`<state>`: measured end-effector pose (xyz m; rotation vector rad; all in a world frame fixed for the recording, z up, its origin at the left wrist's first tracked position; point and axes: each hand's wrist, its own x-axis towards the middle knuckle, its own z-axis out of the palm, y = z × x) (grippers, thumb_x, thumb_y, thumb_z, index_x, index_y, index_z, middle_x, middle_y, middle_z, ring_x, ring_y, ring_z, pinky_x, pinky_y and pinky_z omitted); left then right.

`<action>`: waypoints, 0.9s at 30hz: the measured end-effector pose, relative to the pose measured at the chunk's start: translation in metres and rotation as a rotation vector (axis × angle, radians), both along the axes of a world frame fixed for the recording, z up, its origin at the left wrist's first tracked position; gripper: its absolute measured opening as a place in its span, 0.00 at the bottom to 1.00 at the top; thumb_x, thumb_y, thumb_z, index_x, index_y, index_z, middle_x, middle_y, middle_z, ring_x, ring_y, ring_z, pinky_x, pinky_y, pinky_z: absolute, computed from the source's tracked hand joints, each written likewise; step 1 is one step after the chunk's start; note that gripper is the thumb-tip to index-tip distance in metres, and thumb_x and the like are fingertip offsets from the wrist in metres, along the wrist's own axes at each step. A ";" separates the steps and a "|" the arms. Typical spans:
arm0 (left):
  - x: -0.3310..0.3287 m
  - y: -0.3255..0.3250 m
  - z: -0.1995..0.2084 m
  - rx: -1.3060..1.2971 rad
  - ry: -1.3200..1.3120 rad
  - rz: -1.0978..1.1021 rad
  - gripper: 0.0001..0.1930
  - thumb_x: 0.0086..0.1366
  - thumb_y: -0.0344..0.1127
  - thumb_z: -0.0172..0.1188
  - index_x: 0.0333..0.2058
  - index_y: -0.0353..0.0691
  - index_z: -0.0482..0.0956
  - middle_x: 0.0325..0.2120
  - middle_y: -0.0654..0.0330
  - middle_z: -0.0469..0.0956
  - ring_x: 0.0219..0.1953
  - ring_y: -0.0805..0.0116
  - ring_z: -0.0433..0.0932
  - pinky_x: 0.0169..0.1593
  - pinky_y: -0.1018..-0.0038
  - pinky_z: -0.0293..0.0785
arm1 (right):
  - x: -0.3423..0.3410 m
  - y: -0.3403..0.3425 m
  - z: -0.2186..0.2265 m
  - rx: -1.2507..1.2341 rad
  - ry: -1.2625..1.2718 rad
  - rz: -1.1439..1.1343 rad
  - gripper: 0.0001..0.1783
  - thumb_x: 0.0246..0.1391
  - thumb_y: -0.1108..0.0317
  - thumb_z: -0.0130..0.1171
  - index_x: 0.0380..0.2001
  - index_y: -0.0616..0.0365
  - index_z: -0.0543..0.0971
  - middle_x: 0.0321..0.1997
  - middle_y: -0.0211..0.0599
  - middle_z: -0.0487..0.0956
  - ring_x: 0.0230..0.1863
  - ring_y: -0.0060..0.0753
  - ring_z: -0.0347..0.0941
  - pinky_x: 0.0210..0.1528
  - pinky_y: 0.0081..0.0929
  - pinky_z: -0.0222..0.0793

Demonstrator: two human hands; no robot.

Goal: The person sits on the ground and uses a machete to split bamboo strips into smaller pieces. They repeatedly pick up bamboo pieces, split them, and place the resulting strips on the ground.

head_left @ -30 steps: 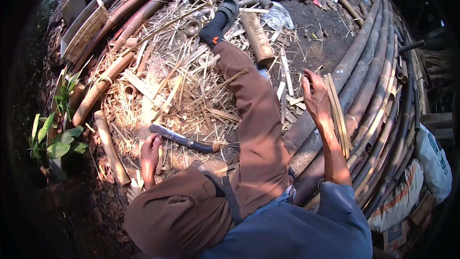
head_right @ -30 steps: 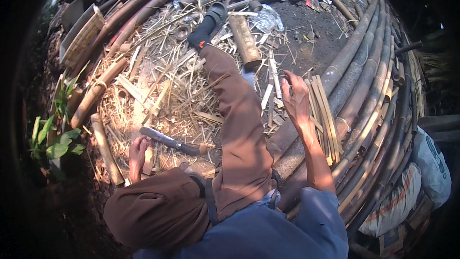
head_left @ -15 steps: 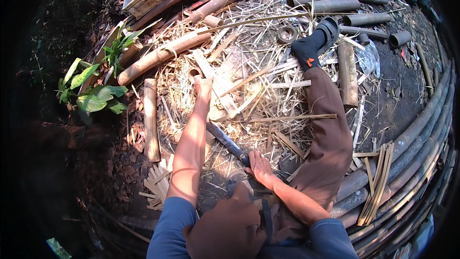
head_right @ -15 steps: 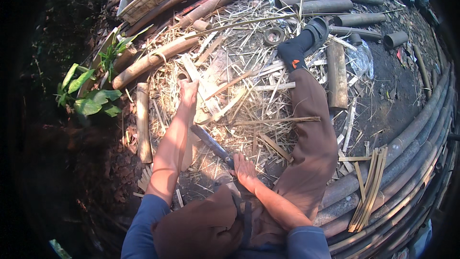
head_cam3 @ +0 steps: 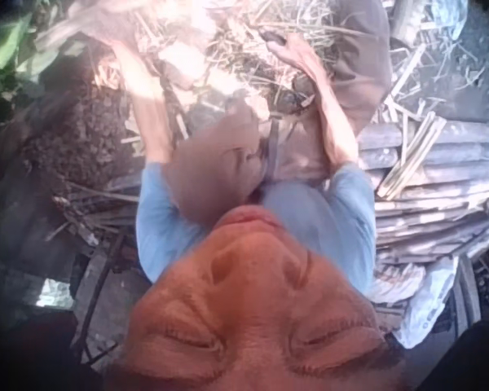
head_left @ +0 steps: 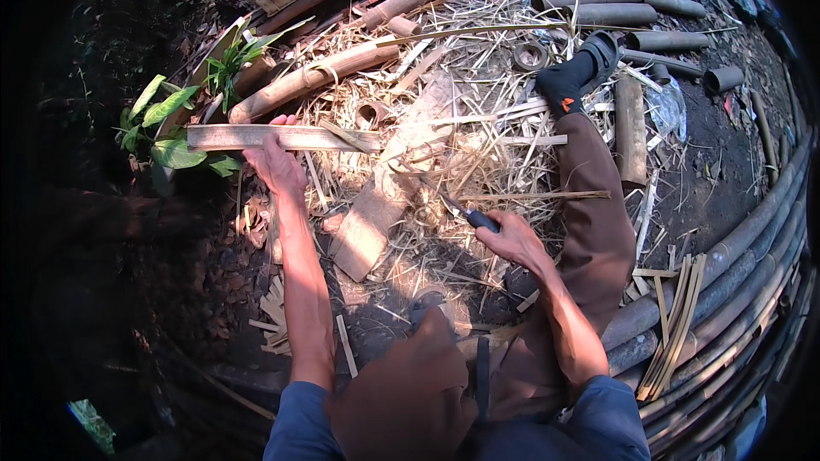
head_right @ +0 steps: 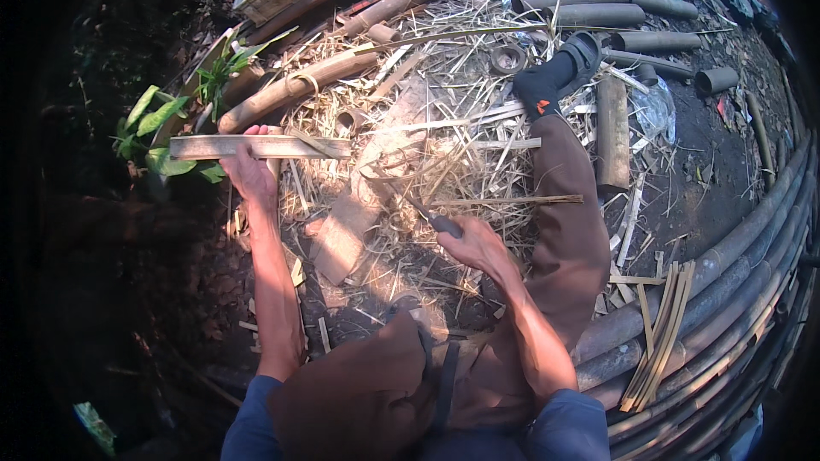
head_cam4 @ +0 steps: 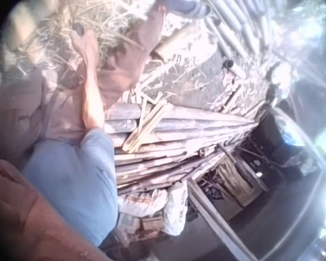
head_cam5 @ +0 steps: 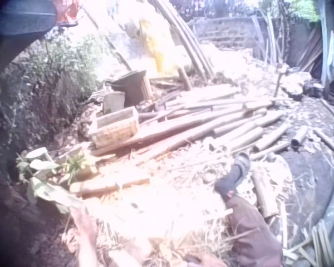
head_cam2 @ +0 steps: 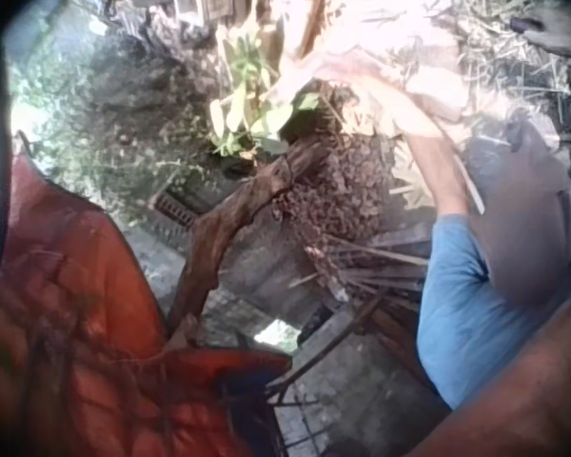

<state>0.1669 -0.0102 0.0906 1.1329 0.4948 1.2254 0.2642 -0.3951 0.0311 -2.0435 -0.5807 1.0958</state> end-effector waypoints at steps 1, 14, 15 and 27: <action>-0.012 -0.022 0.016 0.053 0.120 0.052 0.34 0.61 0.29 0.48 0.64 0.40 0.45 0.38 0.45 0.77 0.41 0.57 0.78 0.53 0.63 0.73 | 0.018 -0.001 0.009 0.053 0.101 -0.168 0.19 0.48 0.56 0.53 0.31 0.65 0.78 0.19 0.30 0.73 0.22 0.23 0.68 0.26 0.27 0.64; -0.030 -0.113 -0.076 0.085 0.243 0.160 0.24 0.68 0.60 0.50 0.41 0.42 0.66 0.29 0.67 0.59 0.33 0.76 0.60 0.45 0.75 0.58 | -0.055 -0.037 0.034 0.420 -0.073 -0.417 0.09 0.50 0.68 0.54 0.34 0.61 0.72 0.18 0.28 0.69 0.19 0.19 0.65 0.22 0.22 0.61; -0.033 -0.112 -0.077 0.128 0.264 0.199 0.25 0.68 0.60 0.50 0.42 0.40 0.66 0.32 0.66 0.60 0.36 0.74 0.60 0.47 0.74 0.58 | -0.066 -0.035 0.037 0.445 0.004 -0.414 0.09 0.50 0.69 0.54 0.35 0.61 0.72 0.19 0.30 0.71 0.20 0.20 0.68 0.22 0.22 0.64; -0.045 -0.120 -0.046 0.296 0.455 0.058 0.09 0.61 0.34 0.65 0.31 0.32 0.79 0.19 0.64 0.76 0.21 0.78 0.69 0.27 0.77 0.66 | -0.097 0.016 0.143 0.553 -0.116 -0.176 0.21 0.64 0.66 0.47 0.58 0.57 0.65 0.22 0.28 0.67 0.23 0.19 0.62 0.27 0.22 0.60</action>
